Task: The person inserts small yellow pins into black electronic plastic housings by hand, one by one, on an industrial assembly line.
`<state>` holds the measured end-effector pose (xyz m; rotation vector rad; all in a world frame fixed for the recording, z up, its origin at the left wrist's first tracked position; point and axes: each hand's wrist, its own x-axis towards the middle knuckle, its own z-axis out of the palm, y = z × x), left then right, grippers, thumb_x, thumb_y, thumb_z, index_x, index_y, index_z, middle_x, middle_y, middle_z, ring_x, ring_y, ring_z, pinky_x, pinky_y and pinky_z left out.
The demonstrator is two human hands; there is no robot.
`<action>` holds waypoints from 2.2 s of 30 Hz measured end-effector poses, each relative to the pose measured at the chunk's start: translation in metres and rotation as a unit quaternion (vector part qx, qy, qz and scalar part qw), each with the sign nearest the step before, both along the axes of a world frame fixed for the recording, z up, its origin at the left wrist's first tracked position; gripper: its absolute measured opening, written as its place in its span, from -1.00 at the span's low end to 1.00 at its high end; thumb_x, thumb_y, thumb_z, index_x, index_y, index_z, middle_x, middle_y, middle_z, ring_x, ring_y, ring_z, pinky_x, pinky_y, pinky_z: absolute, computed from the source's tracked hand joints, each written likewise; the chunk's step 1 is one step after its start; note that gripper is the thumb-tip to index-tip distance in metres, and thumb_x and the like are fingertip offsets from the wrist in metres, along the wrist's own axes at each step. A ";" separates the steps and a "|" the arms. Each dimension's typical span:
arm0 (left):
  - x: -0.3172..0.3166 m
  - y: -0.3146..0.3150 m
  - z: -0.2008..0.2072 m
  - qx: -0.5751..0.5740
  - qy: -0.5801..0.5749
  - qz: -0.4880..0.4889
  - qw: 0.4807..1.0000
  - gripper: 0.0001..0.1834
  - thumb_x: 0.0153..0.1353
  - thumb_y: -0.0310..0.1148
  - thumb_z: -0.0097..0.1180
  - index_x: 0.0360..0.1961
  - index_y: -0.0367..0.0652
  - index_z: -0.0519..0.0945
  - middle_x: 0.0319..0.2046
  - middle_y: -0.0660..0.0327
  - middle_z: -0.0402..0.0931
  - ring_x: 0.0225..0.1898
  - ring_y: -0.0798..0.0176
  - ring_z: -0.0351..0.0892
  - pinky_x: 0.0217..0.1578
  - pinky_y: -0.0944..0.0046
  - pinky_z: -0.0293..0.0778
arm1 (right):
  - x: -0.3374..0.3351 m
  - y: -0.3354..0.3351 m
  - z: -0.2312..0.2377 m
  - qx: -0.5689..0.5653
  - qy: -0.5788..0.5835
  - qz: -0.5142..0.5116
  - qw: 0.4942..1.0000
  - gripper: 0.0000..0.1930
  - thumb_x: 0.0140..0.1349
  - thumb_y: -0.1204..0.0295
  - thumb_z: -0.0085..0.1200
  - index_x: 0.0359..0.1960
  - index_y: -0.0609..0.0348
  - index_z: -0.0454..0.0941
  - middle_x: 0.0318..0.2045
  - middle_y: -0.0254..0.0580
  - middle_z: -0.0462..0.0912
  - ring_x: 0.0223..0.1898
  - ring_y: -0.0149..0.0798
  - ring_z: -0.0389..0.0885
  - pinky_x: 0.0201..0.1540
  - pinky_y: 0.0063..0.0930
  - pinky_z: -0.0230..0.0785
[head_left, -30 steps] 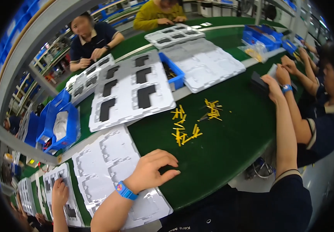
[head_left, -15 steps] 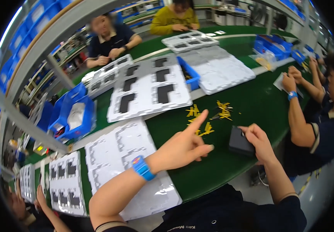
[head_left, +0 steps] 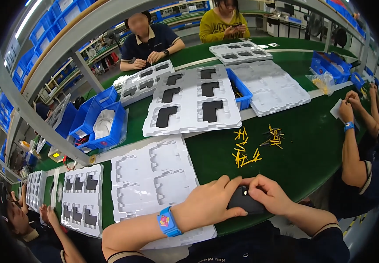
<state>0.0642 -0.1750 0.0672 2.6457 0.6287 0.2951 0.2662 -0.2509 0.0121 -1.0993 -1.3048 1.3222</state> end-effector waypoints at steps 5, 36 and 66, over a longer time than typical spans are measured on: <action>-0.002 -0.002 0.003 -0.025 0.019 0.018 0.999 -0.31 -0.04 0.12 0.23 0.00 -0.15 0.43 -0.35 0.11 0.38 -0.39 0.04 0.57 -0.48 0.16 0.51 | 0.010 0.010 0.009 -0.030 0.016 0.058 0.998 -0.90 0.29 0.43 -0.07 -0.32 0.20 0.40 0.09 0.02 0.41 -0.03 -0.38 0.45 0.00 -0.54 0.29; 0.015 0.033 0.021 -0.359 -0.158 0.106 0.914 -0.64 0.01 -0.53 0.28 -0.13 -0.18 0.49 -0.38 0.31 0.45 -0.37 0.50 0.44 -0.35 0.43 0.47 | 0.027 0.111 0.009 0.148 -0.116 0.041 0.981 -0.94 0.09 0.52 0.17 -0.42 0.22 0.57 -0.46 -0.33 0.43 -0.49 -0.49 0.41 -0.43 -0.64 0.28; 0.056 0.052 -0.040 -0.356 -0.309 0.258 0.843 -0.78 0.15 -0.50 0.14 -0.23 -0.32 0.39 -0.37 0.14 0.60 -0.41 0.45 0.57 -0.50 0.50 0.48 | 0.037 0.119 0.023 0.040 0.014 -0.040 0.998 -0.86 0.15 0.52 0.10 -0.30 0.36 0.51 -0.52 -0.25 0.57 -0.56 -0.51 0.53 -0.49 -0.65 0.44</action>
